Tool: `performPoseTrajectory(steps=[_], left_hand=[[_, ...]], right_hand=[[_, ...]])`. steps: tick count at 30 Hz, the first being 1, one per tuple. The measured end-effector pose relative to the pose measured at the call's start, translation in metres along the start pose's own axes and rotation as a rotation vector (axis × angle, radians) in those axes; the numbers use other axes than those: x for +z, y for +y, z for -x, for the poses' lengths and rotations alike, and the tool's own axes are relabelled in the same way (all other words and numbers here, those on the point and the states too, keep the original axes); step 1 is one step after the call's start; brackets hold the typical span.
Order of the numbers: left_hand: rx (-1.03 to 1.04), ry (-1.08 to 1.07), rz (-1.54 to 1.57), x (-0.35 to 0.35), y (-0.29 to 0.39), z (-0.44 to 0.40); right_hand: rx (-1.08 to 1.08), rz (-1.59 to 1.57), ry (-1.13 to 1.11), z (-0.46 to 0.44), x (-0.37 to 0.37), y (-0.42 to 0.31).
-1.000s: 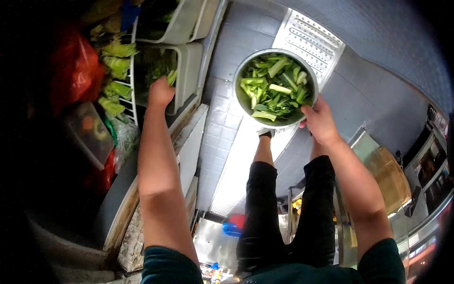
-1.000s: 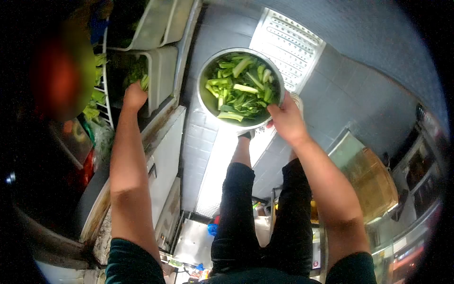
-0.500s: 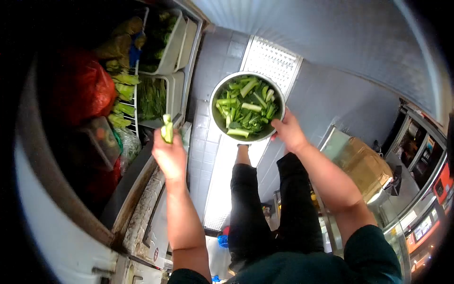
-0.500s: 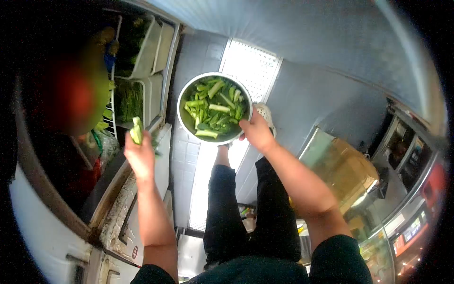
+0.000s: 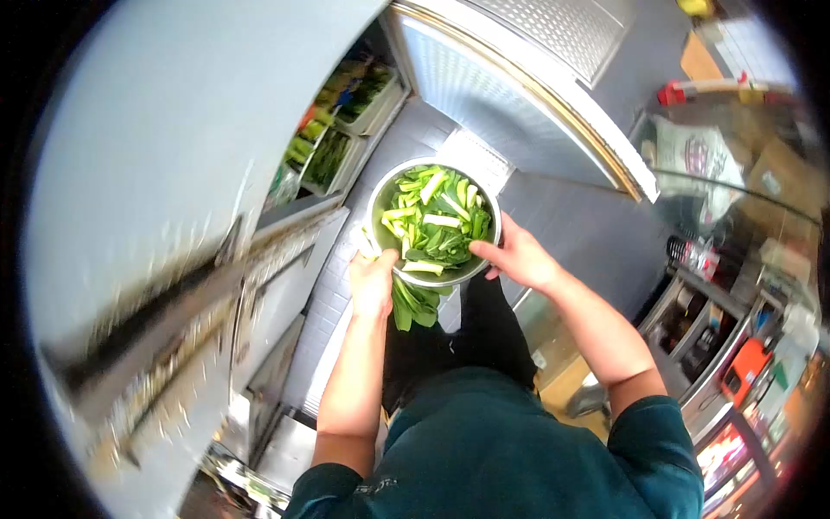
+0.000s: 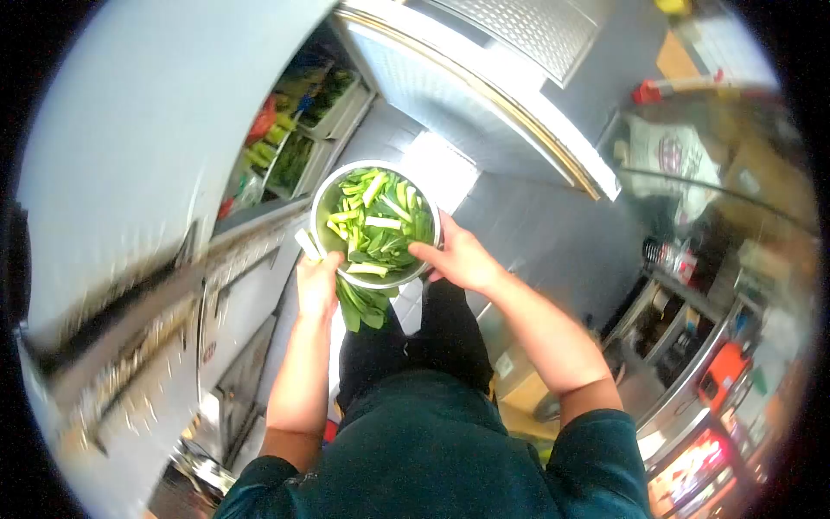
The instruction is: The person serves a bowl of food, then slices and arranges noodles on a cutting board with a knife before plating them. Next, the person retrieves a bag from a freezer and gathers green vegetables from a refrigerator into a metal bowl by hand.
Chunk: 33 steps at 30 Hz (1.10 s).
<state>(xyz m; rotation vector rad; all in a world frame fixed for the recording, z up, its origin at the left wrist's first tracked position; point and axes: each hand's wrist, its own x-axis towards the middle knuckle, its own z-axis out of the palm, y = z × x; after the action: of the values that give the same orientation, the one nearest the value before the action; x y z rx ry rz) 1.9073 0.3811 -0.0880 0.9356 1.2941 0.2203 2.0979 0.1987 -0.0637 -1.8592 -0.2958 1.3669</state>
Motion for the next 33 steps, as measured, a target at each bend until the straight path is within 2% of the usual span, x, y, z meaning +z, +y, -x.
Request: performPoseTrajectory(steps=[2, 3, 4, 6, 7, 8, 9, 10, 11, 13, 15, 17, 19, 20, 21, 22, 25, 26, 27, 30, 31, 32, 33], left_hand=[[0.018, 0.036, 0.057, -0.009, 0.015, 0.041], [0.026, 0.061, 0.082, -0.016, 0.023, 0.062], [0.076, 0.114, 0.075, -0.024, 0.035, 0.084], [0.066, 0.178, 0.045, -0.061, 0.035, 0.109], [0.053, 0.206, 0.028, -0.074, 0.033, 0.119], [0.056, 0.254, 0.021, -0.077, 0.041, 0.143], [0.063, 0.299, 0.023, -0.086, 0.046, 0.164], [0.065, 0.354, 0.019, -0.098, 0.05, 0.187], [0.058, 0.401, 0.023, -0.112, 0.044, 0.205], [0.061, 0.491, 0.152, -0.14, 0.03, 0.242], [0.015, 0.506, 0.279, -0.126, 0.023, 0.279], [0.013, 0.604, 0.39, -0.16, 0.011, 0.318], [0.017, 0.701, 0.534, -0.193, 0.001, 0.345], [0.001, 0.763, 0.588, -0.206, 0.007, 0.363], [-0.056, 0.748, 0.65, -0.209, 0.014, 0.346], [-0.015, 0.779, 0.707, -0.215, -0.009, 0.343], [0.042, 0.905, 0.759, -0.263, -0.028, 0.375], [0.056, 0.928, 0.77, -0.28, -0.039, 0.379], [0.072, 0.95, 0.783, -0.295, -0.049, 0.383], [0.017, 0.952, 0.739, -0.347, -0.064, 0.385], [0.042, 0.974, 0.774, -0.371, -0.072, 0.397], [0.067, 0.991, 0.809, -0.387, -0.085, 0.4], [0.091, 1.004, 0.84, -0.402, -0.089, 0.404]], right_hand=[[-0.256, 0.405, 0.081, 0.026, -0.039, -0.017], [-0.233, 0.361, 0.237, 0.038, -0.069, -0.045], [-0.361, 0.519, 0.474, 0.044, -0.099, -0.071], [-0.506, 0.964, 0.92, 0.022, -0.19, -0.059], [-0.38, 1.141, 1.038, 0.009, -0.232, -0.043], [-0.124, 1.162, 0.943, 0.005, -0.278, -0.013], [0.096, 1.042, 0.677, 0.006, -0.315, 0.007], [0.191, 0.959, 0.301, -0.01, -0.369, 0.044], [0.105, 0.695, 0.386, 0.0, -0.375, 0.065], [0.121, 0.795, 0.337, 0.038, -0.365, 0.036], [0.163, 0.722, 0.395, 0.116, -0.395, 0.019], [0.175, 0.619, 0.373, 0.136, -0.363, 0.015], [0.304, 0.49, 0.173, 0.126, -0.347, 0.016], [0.13, 0.554, 0.097, 0.112, -0.343, 0.039], [0.226, 0.535, 0.168, 0.126, -0.316, 0.002], [0.321, 0.512, 0.241, 0.142, -0.295, -0.033], [0.368, 0.399, 0.035, 0.098, -0.226, -0.037], [0.333, 0.355, 0.087, 0.084, -0.199, -0.039], [0.171, 0.437, 0.222, 0.089, -0.151, -0.05], [0.013, 0.386, 0.122, 0.102, -0.059, -0.081], [0.01, 0.485, 0.127, 0.119, -0.016, -0.09], [-0.129, 0.691, 0.039, 0.092, -0.005, -0.066], [-0.269, 0.894, -0.042, 0.095, 0.037, -0.071]])
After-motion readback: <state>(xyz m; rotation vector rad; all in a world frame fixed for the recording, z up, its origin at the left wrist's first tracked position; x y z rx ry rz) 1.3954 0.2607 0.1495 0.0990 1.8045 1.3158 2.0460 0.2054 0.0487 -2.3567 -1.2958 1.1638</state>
